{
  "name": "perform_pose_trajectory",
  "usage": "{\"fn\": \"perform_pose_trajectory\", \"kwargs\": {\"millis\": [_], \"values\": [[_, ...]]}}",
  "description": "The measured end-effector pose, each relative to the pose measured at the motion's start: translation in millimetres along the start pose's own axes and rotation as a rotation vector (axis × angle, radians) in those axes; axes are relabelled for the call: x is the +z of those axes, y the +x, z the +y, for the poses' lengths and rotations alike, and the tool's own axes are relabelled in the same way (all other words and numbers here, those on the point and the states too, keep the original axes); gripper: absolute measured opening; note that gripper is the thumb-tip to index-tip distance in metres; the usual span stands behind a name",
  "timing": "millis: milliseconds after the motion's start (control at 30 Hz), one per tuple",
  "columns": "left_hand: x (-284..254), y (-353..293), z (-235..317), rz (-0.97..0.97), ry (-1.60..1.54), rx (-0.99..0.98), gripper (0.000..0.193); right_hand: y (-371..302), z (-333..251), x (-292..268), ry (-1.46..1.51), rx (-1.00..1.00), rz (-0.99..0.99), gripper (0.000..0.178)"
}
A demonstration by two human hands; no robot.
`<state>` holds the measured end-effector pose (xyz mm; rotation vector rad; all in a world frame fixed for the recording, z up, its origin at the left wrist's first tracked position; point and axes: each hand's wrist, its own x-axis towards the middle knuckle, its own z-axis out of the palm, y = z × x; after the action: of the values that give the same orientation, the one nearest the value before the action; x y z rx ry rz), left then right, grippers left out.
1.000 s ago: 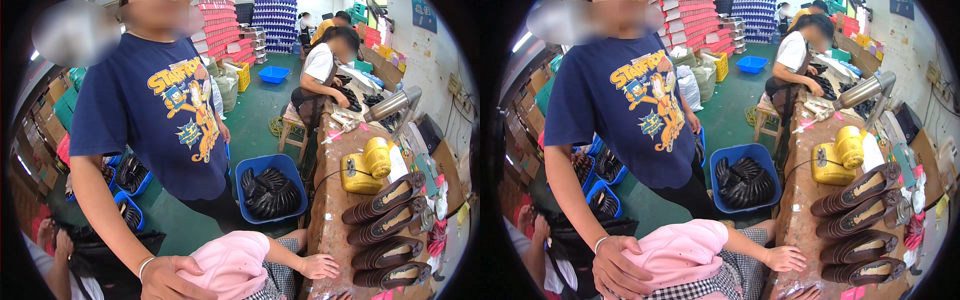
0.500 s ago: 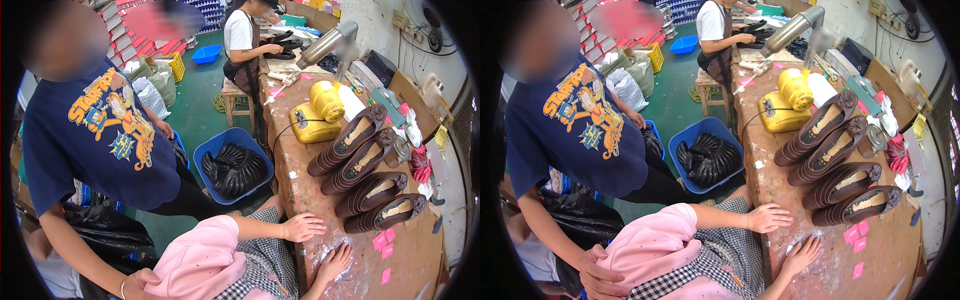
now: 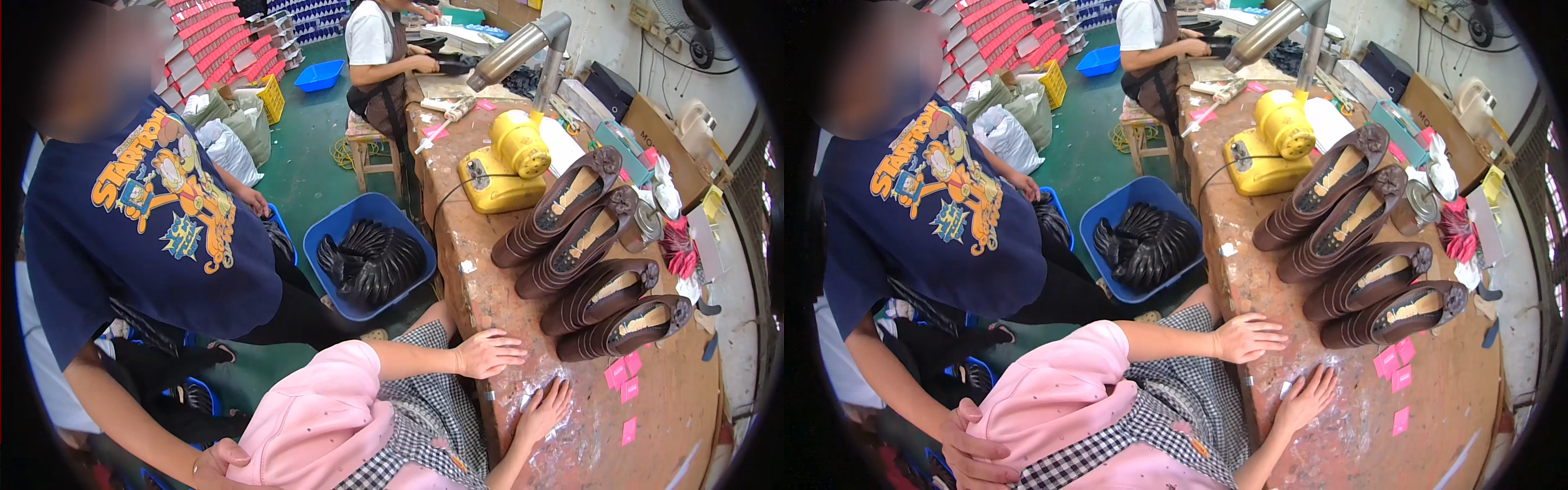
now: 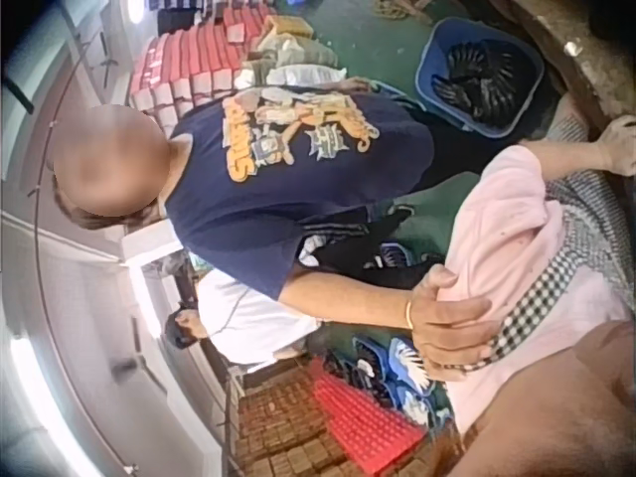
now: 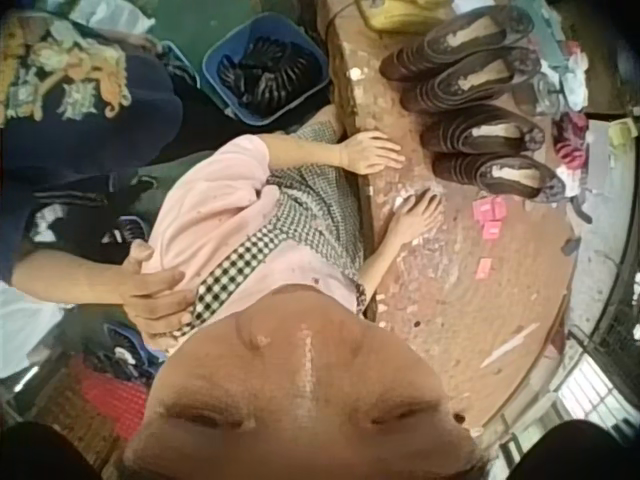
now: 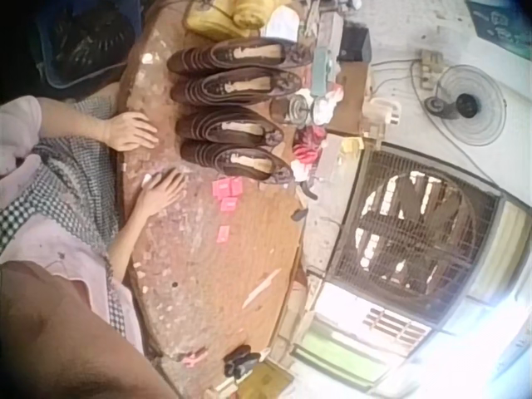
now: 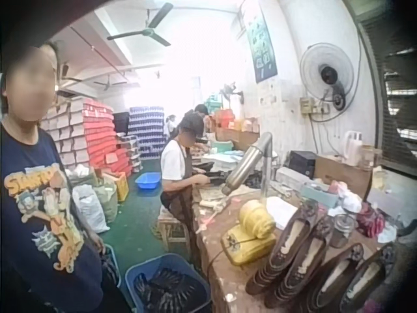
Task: Attaching decorative bows to women's flat shoes using glue in a manufacturing setting.
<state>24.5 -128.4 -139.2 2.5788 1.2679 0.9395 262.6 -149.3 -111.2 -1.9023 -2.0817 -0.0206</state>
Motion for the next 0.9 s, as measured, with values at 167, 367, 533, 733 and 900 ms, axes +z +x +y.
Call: {"fn": "perform_pose_trajectory", "kwargs": {"millis": [167, 367, 533, 733, 900], "values": [[-2, 6, -3, -0.020, 0.021, 0.008, 0.046, 3, 3, -1, 0.003, -0.018, 0.019, 0.047], [-11, 12, -3, -0.005, 0.021, -0.018, 0.044, 22, 17, 1, 0.640, 0.193, 0.083, 0.048], [-17, 14, 2, -0.005, 0.040, -0.008, 0.040, 105, 15, -49, 1.401, 0.599, 0.154, 0.075], [-12, 18, 6, 0.015, 0.031, 0.013, 0.039, 161, 32, -1, 1.393, 0.518, 0.059, 0.076], [-14, 18, 3, 0.014, 0.043, 0.009, 0.039, 160, 33, -8, 1.470, 0.826, -0.054, 0.043]]}}
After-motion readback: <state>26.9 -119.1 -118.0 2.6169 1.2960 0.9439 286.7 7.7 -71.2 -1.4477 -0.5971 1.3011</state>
